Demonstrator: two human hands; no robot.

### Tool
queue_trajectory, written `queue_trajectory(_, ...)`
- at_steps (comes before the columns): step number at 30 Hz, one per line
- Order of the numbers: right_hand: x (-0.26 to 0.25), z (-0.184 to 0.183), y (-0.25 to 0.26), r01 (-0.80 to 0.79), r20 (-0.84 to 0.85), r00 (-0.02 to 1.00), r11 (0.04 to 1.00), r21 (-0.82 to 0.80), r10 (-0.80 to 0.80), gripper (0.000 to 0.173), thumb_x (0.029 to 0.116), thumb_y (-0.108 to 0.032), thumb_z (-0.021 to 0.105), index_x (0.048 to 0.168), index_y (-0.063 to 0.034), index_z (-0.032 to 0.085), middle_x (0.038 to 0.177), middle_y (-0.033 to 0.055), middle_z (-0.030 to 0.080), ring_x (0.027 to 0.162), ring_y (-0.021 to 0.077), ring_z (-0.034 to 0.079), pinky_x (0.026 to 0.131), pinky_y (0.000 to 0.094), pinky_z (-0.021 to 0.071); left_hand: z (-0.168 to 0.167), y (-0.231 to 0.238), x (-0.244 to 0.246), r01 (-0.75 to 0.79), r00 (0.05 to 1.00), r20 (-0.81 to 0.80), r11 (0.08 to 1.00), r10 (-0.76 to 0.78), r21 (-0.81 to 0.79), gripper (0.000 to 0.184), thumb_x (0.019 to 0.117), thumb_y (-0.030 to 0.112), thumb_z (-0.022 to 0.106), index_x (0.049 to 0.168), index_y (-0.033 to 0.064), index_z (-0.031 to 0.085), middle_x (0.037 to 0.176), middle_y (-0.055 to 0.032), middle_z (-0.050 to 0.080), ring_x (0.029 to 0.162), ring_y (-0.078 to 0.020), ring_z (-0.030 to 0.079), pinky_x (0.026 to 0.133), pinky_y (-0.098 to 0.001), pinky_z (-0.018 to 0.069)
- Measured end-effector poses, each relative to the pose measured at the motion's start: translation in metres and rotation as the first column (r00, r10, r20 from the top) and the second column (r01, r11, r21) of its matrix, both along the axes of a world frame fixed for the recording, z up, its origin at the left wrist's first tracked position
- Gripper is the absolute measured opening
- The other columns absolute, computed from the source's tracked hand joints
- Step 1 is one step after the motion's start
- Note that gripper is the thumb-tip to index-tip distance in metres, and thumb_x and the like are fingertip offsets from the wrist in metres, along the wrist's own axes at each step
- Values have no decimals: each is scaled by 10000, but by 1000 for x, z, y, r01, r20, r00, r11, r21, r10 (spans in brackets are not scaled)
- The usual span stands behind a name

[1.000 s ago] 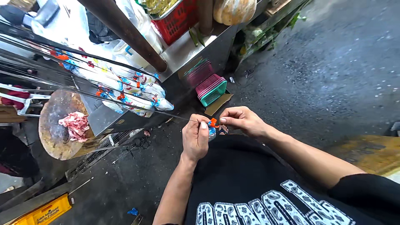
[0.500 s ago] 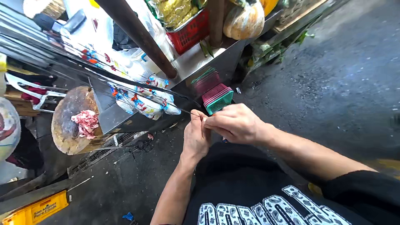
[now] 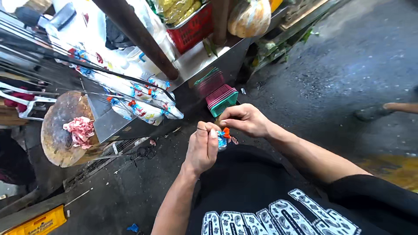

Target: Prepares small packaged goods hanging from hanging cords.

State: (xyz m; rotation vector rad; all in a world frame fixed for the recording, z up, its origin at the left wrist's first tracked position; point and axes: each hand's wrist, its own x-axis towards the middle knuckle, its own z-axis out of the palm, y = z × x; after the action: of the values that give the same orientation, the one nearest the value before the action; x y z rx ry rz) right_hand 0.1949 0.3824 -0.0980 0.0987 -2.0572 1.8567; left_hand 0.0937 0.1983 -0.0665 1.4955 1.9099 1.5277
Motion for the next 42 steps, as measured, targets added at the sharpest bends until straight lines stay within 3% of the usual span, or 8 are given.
queue_trajectory(10,-5,-2,-6,-10,-5,1000,998,64,10,160,990,-154,630,925,-52,735,758,-55,680,661,-36,596,604,139,509,5,-10,2,-59,984,-168,998,54,-21,333,1110,289,301,1014,50,511,866,-65,642,795,-93,654,701,-237,561)
queue_trajectory(18,-4,47,-21,167,-202,978,759,630,-47,191,1027,-167,561,945,-77,708,732,13,673,626,127,638,553,309,524,13,-6,11,-384,877,-417,868,237,-315,273,1037,231,415,983,37,600,740,-60,630,687,-194,665,616,-376,567)
queue_trajectory(21,11,36,-38,271,-255,956,755,597,-142,202,1054,-172,541,1009,-58,702,719,61,657,607,176,615,545,327,489,15,-4,12,-406,902,-288,855,320,-323,315,1064,225,365,1022,12,593,763,-59,629,712,-167,655,651,-346,561)
queue_trajectory(24,28,16,-45,215,-117,976,914,344,-186,206,1062,-191,562,1041,-43,703,818,45,695,705,56,630,654,203,535,9,-9,9,-359,933,-59,908,355,-215,310,1086,216,332,1053,9,560,822,-31,623,743,-80,624,677,-260,553)
queue_trajectory(29,21,-11,-29,99,137,988,977,-188,-74,125,1002,-237,650,999,-133,719,830,-98,688,705,-32,605,644,161,520,1,-13,3,-42,992,114,999,45,-30,268,1113,228,406,1060,21,567,993,-71,658,910,-79,656,816,-252,572)
queue_trajectory(34,-3,-1,-12,39,-3,999,989,141,-39,122,977,-153,669,975,-46,728,897,-13,666,816,21,628,737,180,554,1,-22,-9,18,941,337,996,12,-84,194,1065,174,539,1059,22,660,1038,-31,708,957,-80,685,859,-288,594)
queue_trajectory(39,-20,-8,-28,74,-76,996,885,460,-44,165,1013,-237,639,990,-112,744,912,-10,707,919,99,658,963,380,499,-2,-50,-21,126,889,457,973,-24,-195,198,1032,114,564,1029,-25,705,1322,-144,656,1266,-172,610,1077,-353,511)
queue_trajectory(42,-37,1,-36,97,-225,974,834,543,34,169,1045,-242,602,1001,-118,707,909,31,706,902,142,662,942,378,501,-1,-60,-18,63,847,531,988,22,-142,200,1010,84,557,1089,-54,679,1210,-89,689,1132,-92,646,1007,-308,536)
